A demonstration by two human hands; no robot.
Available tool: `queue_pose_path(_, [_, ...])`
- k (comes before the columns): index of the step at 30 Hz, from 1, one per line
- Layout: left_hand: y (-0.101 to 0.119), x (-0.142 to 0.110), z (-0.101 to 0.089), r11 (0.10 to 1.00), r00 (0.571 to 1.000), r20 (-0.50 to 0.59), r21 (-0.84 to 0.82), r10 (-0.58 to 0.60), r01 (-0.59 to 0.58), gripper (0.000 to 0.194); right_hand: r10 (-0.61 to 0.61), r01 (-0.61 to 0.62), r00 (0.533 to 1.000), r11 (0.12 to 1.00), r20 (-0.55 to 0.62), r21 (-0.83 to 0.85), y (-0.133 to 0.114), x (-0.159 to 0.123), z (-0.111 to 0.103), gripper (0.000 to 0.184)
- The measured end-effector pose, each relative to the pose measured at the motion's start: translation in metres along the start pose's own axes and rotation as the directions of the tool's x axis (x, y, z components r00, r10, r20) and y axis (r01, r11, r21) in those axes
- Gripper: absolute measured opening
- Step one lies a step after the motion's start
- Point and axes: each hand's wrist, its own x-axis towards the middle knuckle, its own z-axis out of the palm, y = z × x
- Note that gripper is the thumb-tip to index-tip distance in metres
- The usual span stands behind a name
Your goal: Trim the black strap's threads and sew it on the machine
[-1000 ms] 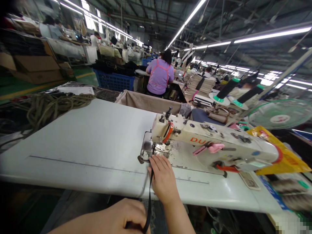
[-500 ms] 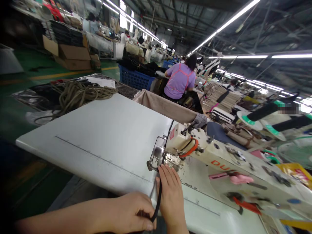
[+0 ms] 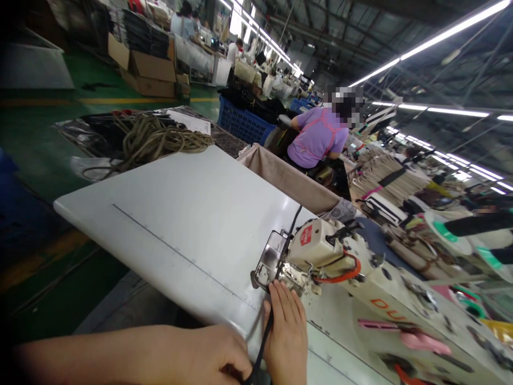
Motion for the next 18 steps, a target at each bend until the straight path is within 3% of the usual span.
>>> queue_pose_path(8, [0.0077,-0.003,-0.0062,0.992,0.991,0.039,0.005,0.125,-0.125,0.026,-0.004,0.005,1.0,1.0,0.021,-0.012,0.0005,0.0002,-0.0007,0.048])
queue_pose_path(18, [0.0027,-0.0062,0.0001,0.986,0.984,0.064,-0.012,0.167,-0.167,0.034,-0.015,0.015,1.0,1.0,0.02,-0.002,-0.0025,0.0006,-0.0022,0.05])
